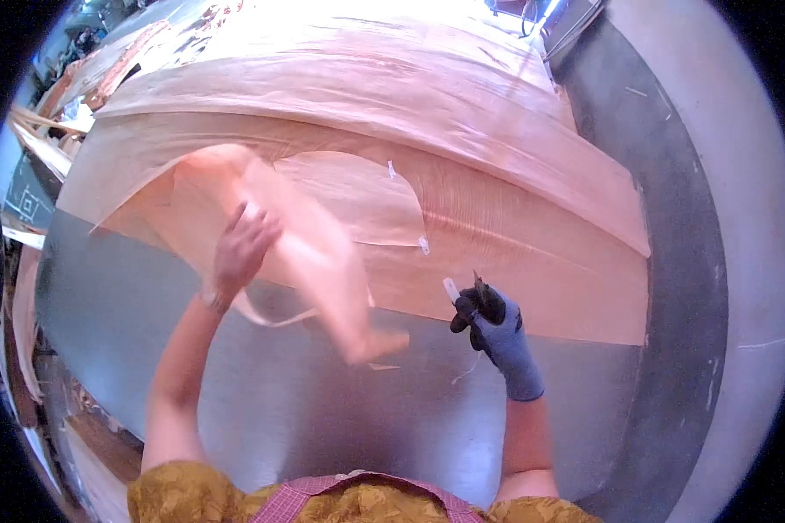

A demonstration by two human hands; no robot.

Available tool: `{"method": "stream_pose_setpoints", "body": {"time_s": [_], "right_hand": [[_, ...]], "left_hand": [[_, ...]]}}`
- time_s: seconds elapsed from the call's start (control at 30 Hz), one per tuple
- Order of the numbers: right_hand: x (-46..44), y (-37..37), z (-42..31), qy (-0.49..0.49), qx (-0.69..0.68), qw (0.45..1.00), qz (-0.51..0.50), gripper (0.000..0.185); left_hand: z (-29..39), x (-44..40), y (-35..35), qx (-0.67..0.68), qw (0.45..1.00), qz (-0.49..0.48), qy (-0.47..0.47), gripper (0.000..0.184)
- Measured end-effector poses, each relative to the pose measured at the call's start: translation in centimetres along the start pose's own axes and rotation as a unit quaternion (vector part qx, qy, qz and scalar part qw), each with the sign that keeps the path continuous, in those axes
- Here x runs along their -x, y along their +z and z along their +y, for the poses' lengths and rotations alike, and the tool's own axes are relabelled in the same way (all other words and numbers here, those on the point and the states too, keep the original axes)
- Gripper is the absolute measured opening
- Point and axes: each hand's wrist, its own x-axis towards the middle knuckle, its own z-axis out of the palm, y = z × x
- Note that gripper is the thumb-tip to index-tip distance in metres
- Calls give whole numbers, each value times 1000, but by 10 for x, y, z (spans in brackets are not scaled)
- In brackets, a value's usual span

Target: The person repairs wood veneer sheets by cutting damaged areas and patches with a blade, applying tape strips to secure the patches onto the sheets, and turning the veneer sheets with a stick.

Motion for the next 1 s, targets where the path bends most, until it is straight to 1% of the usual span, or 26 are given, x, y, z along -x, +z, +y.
{"method": "stream_pose_setpoints", "body": {"time_s": [0.03,0.07,0.1,0.13,0.17,0.2,0.23,0.27,0.33,0.37,0.4,0.43,0.5,0.53,0.57,0.6,0.7,0.8,0.9,1.0], "right_hand": [[-5,1,1,-11,12,1000,-21,25],[-11,5,2,-11,1,999,-36,24],[-18,12,1,-12,-9,999,-51,24],[-25,21,0,-14,-21,997,-67,24],[-33,31,0,-16,-44,995,-89,22],[-40,42,-2,-18,-42,993,-113,22],[-48,54,-5,-21,-37,989,-140,21],[-56,68,-8,-26,-32,985,-166,21],[-75,94,-8,-42,-39,982,-178,21],[-87,105,-5,-46,-53,981,-178,21],[-96,114,-7,-50,-66,981,-178,22],[-100,122,-15,-49,-60,982,-174,22],[-114,131,-14,-35,-48,983,-173,22],[-121,134,-10,-25,-43,984,-172,23],[-130,135,-3,-36,-30,983,-176,22],[-134,137,-4,-34,-29,984,-175,23],[-147,148,-9,-34,-45,985,-161,23],[-166,166,-9,-48,-78,986,-142,24],[-186,185,-12,-75,-107,985,-115,22],[-216,201,-5,-196,-23,978,-67,24]], "left_hand": [[10,26,-22,2,1000,-24,10,18],[19,58,-42,4,996,-90,18,17],[33,69,-67,7,978,-209,17,19],[46,80,-91,10,946,-324,15,21],[62,73,-122,15,875,-484,5,24],[67,79,-142,104,866,-489,-23,30],[63,73,-149,232,824,-514,-58,34],[53,61,-150,354,768,-526,-92,38],[36,29,-110,489,743,-393,-233,42],[22,21,-67,493,730,-314,-354,44],[3,9,-22,466,745,-248,-408,47],[-6,-7,15,560,666,-84,-486,48],[-40,-21,87,551,614,21,-565,42],[-48,-28,99,573,575,49,-581,38],[-52,-33,109,593,535,75,-597,35],[-52,-38,113,610,495,99,-611,33],[-54,-49,121,591,458,114,-654,25],[-76,-43,135,622,396,75,-672,20],[-84,-47,127,625,381,51,-679,18],[-96,-40,136,654,461,23,-599,18]]}}
